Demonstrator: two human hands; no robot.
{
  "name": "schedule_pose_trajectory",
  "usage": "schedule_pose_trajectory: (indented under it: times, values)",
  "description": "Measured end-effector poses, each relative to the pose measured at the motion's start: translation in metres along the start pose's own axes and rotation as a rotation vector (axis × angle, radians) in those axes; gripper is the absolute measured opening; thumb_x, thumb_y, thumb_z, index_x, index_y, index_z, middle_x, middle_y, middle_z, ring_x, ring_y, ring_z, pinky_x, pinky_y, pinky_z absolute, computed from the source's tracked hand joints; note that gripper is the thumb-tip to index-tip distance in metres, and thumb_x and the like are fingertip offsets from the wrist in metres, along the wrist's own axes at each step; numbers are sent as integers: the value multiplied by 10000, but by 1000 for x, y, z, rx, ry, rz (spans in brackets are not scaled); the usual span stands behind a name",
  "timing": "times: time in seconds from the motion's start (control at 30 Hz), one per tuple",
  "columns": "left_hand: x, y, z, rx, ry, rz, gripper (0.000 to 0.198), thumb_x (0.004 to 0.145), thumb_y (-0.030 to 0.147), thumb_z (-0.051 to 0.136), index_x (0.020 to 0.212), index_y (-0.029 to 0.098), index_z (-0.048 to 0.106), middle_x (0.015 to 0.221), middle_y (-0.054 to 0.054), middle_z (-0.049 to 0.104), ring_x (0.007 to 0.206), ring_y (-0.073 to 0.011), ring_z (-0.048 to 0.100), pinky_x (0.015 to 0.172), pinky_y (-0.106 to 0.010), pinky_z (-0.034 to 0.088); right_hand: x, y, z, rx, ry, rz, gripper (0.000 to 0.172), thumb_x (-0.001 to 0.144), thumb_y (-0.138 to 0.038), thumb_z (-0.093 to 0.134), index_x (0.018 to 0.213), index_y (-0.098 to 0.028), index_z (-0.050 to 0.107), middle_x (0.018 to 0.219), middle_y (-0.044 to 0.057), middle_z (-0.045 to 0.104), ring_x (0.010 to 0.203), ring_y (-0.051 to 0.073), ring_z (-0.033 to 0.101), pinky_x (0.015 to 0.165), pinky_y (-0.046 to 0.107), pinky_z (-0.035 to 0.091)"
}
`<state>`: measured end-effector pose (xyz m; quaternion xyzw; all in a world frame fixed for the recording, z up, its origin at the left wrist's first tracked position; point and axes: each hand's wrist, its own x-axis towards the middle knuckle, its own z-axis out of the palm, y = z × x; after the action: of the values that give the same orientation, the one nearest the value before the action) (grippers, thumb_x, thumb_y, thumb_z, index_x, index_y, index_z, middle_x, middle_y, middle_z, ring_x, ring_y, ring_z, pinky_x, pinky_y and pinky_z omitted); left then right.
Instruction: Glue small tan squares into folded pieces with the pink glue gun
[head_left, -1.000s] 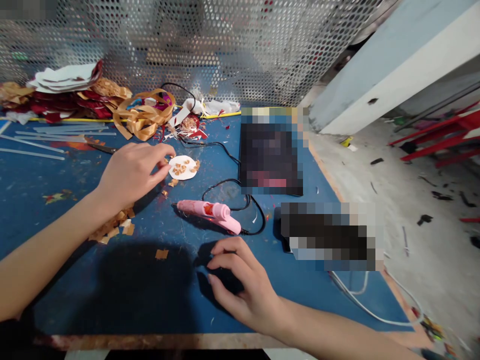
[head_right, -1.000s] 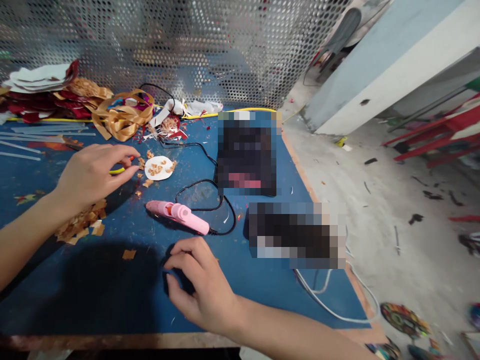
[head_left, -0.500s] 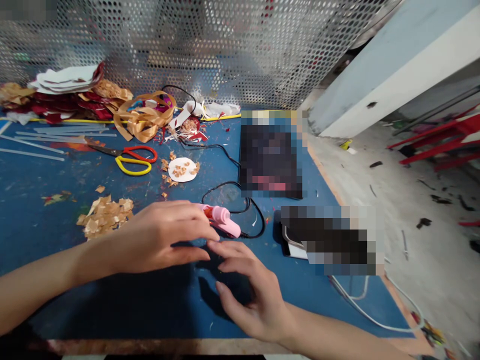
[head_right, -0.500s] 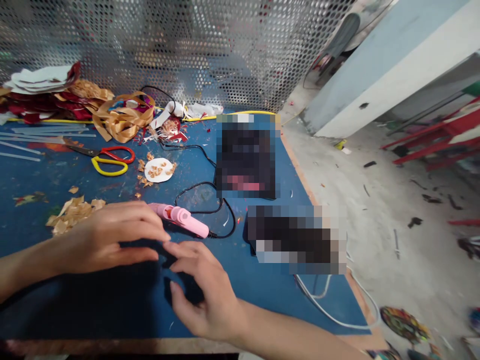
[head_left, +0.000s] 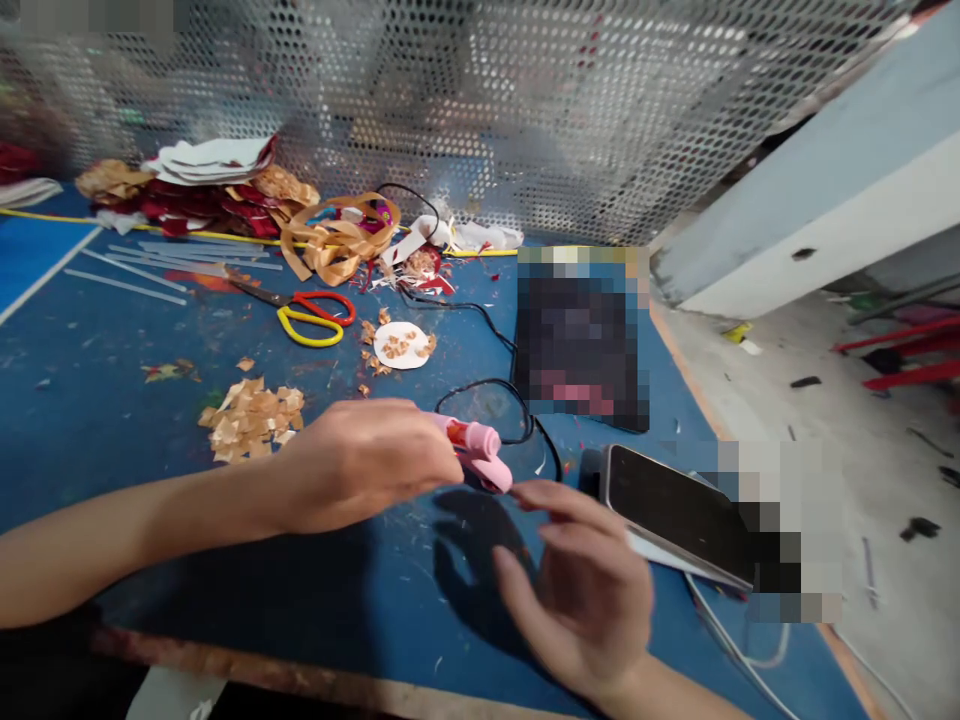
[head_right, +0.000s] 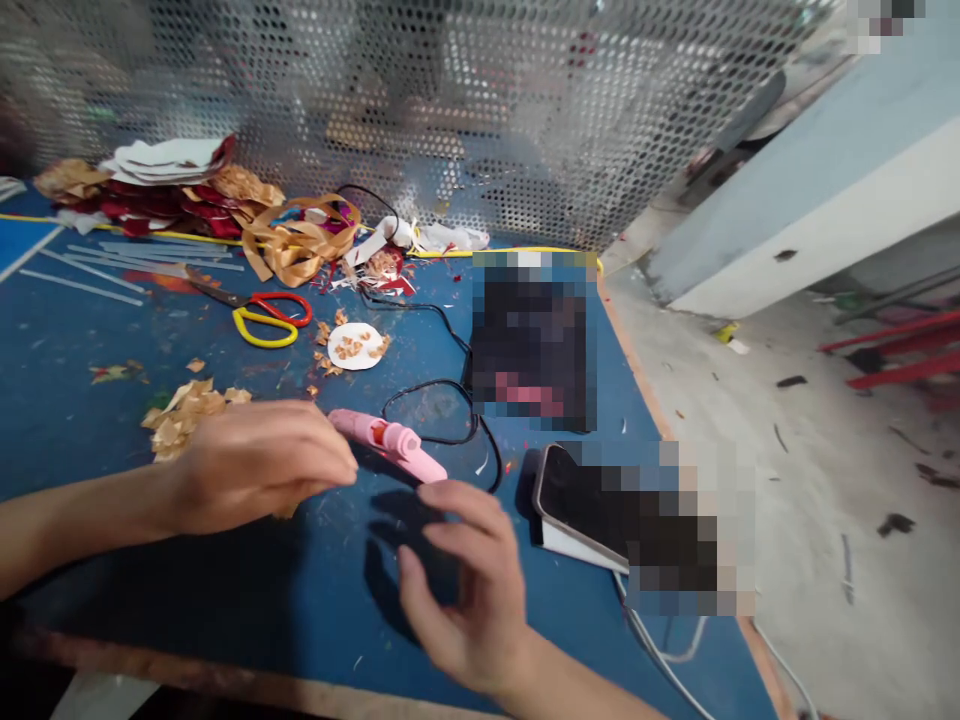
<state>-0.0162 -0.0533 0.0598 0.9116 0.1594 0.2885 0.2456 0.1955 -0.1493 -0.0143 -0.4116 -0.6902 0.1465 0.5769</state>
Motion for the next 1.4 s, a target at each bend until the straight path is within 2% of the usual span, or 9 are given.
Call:
schedule_pose_trajectory:
  times: [0.1, 0.33, 0.47, 0.7, 0.87, 1.0, 1.1, 1.3, 1.4]
  values:
    - [-16, 0, -5, 93, -21, -114, 175, 966, 199, 483, 926, 180, 652, 875, -26, 711, 817, -117, 628, 755, -215, 479, 7, 14, -2, -126, 91, 100, 470, 723, -52, 664, 1122, -246, 511, 1094, 86, 534, 1024, 237, 563, 862, 432, 499]
    - [-74, -13, 0, 205, -252, -368, 152, 906, 313, 601, 932, 190, 686, 880, -29, 656, 847, -156, 579, 762, -256, 441, 16, 31, 6, -300, -298, 166, 395, 866, -230, 581, 1242, -206, 462, 1142, 122, 591, 1042, 255, 593, 857, 423, 516]
    - [-84, -18, 6, 192, -302, -407, 90, 890, 262, 622, 889, 177, 651, 874, -20, 615, 849, -163, 540, 760, -261, 413, 14, 32, 10, -332, -309, 161, 311, 906, -230, 534, 1209, -204, 474, 1036, 94, 649, 885, 217, 644, 733, 338, 532]
    - [-82, -16, 12, 199, -343, -309, 177, 960, 193, 477, 830, 169, 595, 848, -28, 569, 822, -171, 473, 733, -269, 361, 15, 26, -4, -329, -31, 167, 165, 895, -167, 521, 1057, -198, 523, 826, 29, 597, 654, 150, 574, 558, 265, 461]
    - [-60, -4, 23, 192, -246, -252, 185, 964, 233, 488, 843, 174, 615, 842, -21, 581, 814, -166, 479, 745, -280, 361, 20, 18, -16, -280, 118, 118, 52, 860, -213, 587, 884, -194, 545, 708, 3, 576, 570, 143, 545, 521, 272, 456]
    - [-51, -3, 47, 289, -173, -148, 158, 936, 245, 549, 832, 191, 655, 804, -11, 601, 778, -159, 485, 681, -282, 346, 23, 16, -20, -462, 94, 187, 284, 764, -329, 719, 636, -207, 497, 537, -34, 495, 448, 121, 464, 419, 258, 390]
    - [-55, -8, 59, 336, -138, -93, 153, 930, 259, 565, 830, 205, 667, 779, -2, 617, 760, -152, 502, 638, -279, 330, 23, 16, -23, -508, 77, 222, 286, 737, -360, 733, 630, -211, 515, 516, -30, 503, 406, 112, 442, 372, 251, 365]
    - [-69, -10, 44, 416, -21, 55, 174, 964, 251, 493, 897, 201, 646, 671, 21, 598, 610, -126, 489, 562, -273, 354, 19, 20, -26, -440, -7, 120, 204, 702, -235, 739, 721, -230, 536, 618, -1, 587, 495, 159, 562, 445, 278, 447]
    - [-75, -9, 36, 492, -53, 188, 107, 928, 216, 538, 893, 181, 633, 574, 50, 541, 509, -113, 460, 472, -278, 319, 15, 22, -24, -472, -86, 92, 173, 757, -201, 693, 780, -235, 525, 639, -11, 583, 499, 145, 566, 465, 271, 449]
